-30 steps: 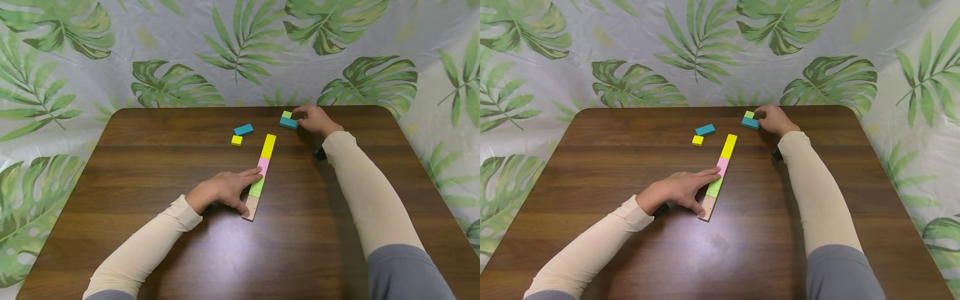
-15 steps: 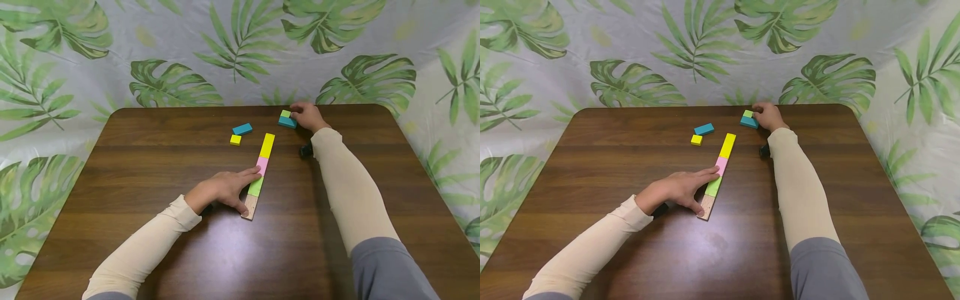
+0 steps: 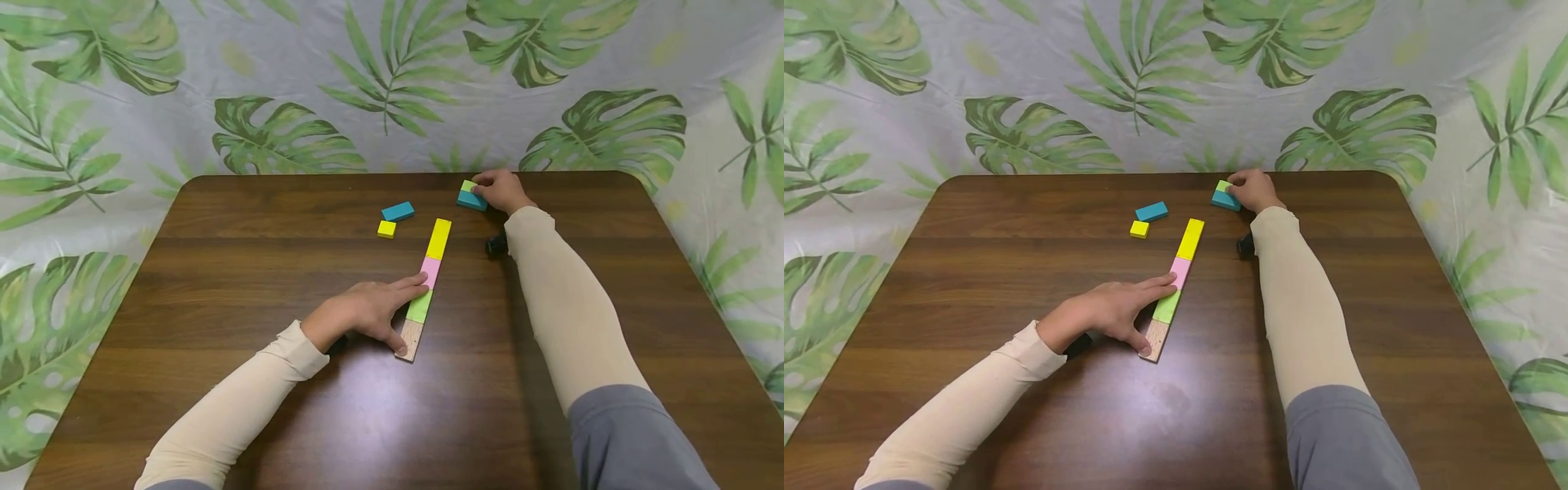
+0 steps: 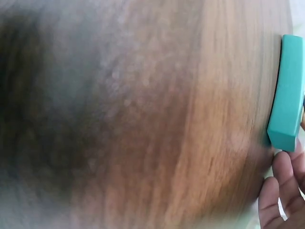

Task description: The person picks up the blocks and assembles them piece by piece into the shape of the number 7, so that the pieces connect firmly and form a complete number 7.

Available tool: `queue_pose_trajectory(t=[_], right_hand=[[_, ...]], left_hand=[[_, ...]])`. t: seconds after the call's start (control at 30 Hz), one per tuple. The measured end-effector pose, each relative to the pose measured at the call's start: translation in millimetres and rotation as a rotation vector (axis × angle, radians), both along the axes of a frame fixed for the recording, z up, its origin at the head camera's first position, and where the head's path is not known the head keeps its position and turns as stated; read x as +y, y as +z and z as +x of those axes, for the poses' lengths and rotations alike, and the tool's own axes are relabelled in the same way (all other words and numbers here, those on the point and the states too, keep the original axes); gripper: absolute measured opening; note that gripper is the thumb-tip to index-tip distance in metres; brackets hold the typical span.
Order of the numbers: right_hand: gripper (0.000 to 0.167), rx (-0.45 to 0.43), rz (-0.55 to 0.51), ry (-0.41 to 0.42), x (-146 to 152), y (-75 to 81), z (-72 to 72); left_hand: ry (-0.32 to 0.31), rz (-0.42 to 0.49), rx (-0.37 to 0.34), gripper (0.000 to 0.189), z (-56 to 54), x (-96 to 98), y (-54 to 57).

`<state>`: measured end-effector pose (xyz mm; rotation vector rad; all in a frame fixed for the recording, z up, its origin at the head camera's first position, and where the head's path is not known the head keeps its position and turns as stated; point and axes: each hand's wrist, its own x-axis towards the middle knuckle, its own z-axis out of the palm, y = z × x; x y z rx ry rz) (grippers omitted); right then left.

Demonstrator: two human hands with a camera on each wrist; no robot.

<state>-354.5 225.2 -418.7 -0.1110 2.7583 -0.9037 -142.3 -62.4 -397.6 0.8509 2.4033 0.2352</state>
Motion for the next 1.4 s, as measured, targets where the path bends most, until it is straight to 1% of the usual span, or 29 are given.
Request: queue_pose_trajectory(t=[0.27, 0.53, 0.67, 0.83, 1.07, 1.27, 1.4], right_hand=[[0.044, -0.013, -0.010, -0.030, -3, 1.8, 1.6], [0.041, 0.026, -0.025, 0.009, 3, -2.7, 4.1], [0.043, 0.003, -0.039, 0.021, 6, -3.8, 3.8], [0.046, -0.037, -0.056, 0.028, 11, 0.2, 4.2], [0.047, -0.081, -0.034, 0.059, 31, 6.6, 5.1], [0.047, -0.094, 0.014, 0.084, 55, 13.9, 13.3], [0.047, -0.105, 0.019, 0.070, 62, 17.3, 17.7]], left_hand=[[-0.003, 0.003, -0.001, 0.107, -0.3, -0.7, -0.7], [-0.009, 0.006, 0.004, 0.107, 0.5, -1.0, -0.8], [-0.011, 0.003, 0.008, 0.107, 0.9, -0.8, -1.3], [-0.008, -0.004, 0.007, 0.107, 0.4, -0.7, -0.4], [-0.010, -0.010, 0.008, 0.107, -0.2, -1.2, 1.2], [-0.010, -0.008, 0.011, 0.106, 0.4, -0.9, 1.5], [-0.010, -0.009, 0.007, 0.106, 0.9, -0.5, 0.6]])
